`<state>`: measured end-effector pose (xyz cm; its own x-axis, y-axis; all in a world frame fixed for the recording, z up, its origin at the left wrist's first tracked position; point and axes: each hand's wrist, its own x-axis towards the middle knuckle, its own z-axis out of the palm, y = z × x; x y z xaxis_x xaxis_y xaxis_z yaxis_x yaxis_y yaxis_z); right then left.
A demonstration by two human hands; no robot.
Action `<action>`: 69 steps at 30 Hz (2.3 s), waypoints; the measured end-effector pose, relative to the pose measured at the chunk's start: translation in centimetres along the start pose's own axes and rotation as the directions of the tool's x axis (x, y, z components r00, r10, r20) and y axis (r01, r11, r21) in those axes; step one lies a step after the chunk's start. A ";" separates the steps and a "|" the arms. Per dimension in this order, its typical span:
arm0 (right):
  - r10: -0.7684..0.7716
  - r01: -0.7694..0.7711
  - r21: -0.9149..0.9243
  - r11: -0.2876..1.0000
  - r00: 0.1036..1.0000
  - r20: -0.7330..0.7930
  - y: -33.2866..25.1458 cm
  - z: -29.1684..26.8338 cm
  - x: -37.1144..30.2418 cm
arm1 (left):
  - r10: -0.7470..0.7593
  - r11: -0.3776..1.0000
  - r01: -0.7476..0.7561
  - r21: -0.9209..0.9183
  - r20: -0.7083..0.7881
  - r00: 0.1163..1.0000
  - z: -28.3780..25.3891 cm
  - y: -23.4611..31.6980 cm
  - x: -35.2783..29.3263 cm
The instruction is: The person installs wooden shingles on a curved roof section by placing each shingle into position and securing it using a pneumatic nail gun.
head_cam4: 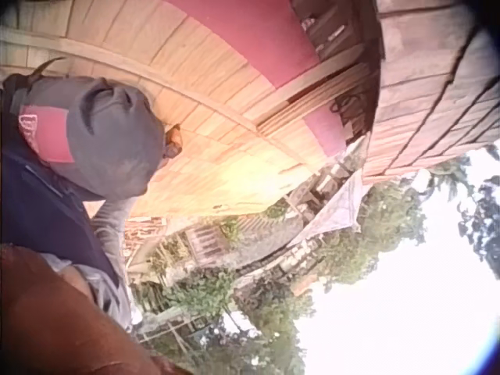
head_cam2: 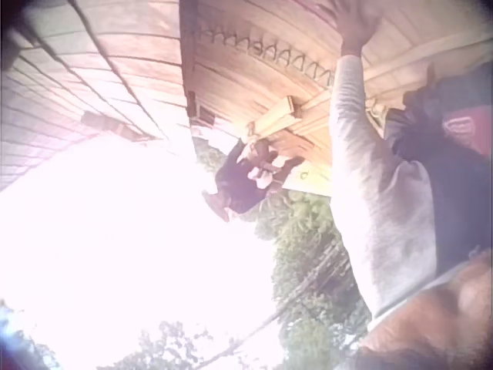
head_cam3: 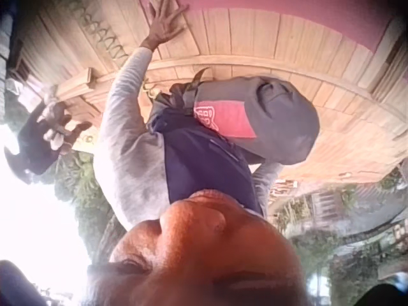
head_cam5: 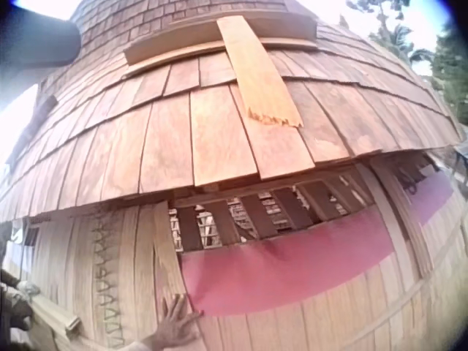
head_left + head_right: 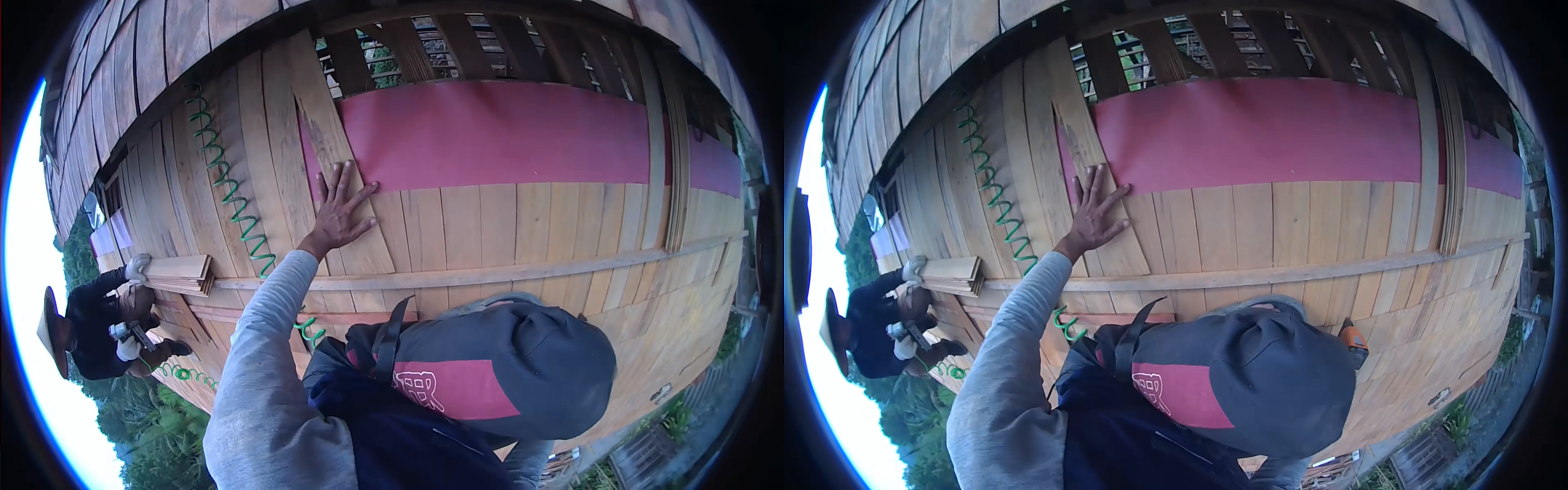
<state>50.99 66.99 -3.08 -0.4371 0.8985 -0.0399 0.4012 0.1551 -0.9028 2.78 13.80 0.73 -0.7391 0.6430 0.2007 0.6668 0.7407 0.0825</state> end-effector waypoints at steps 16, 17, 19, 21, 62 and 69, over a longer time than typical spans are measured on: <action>-0.119 0.104 0.100 0.990 0.981 0.155 -8.0 12.2 12.0 | -0.047 0.998 0.043 -0.035 -0.120 0.992 0.6 -3.2 -2.6; -0.124 0.108 0.103 0.989 0.980 0.156 -8.3 12.6 12.3 | -0.091 0.993 0.101 0.067 -0.138 0.986 0.6 -2.7 -2.8; -0.133 0.116 0.107 0.987 0.978 0.163 -8.7 13.5 12.5 | -0.186 0.981 0.194 0.011 -0.231 0.955 1.0 -2.9 -2.0; -0.135 0.119 0.099 0.988 0.976 0.173 -8.8 13.7 12.5 | -0.241 0.969 0.248 -0.003 -0.246 0.939 1.0 -2.8 -1.4; -0.385 0.406 -0.225 0.886 0.913 0.133 -14.8 11.7 4.5 | -0.308 0.933 0.304 0.191 -0.011 0.951 0.3 -4.8 -2.1; -0.728 0.778 -0.203 0.594 0.628 0.277 -29.7 19.3 6.5 | -0.305 0.789 0.282 0.546 -0.050 0.951 3.1 -5.4 -2.2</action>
<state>20.70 60.28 15.22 -0.7891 0.3374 0.5134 0.0613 0.8747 -0.4807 0.50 8.98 -3.16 -0.9016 0.3755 0.2148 0.2652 0.8721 -0.4113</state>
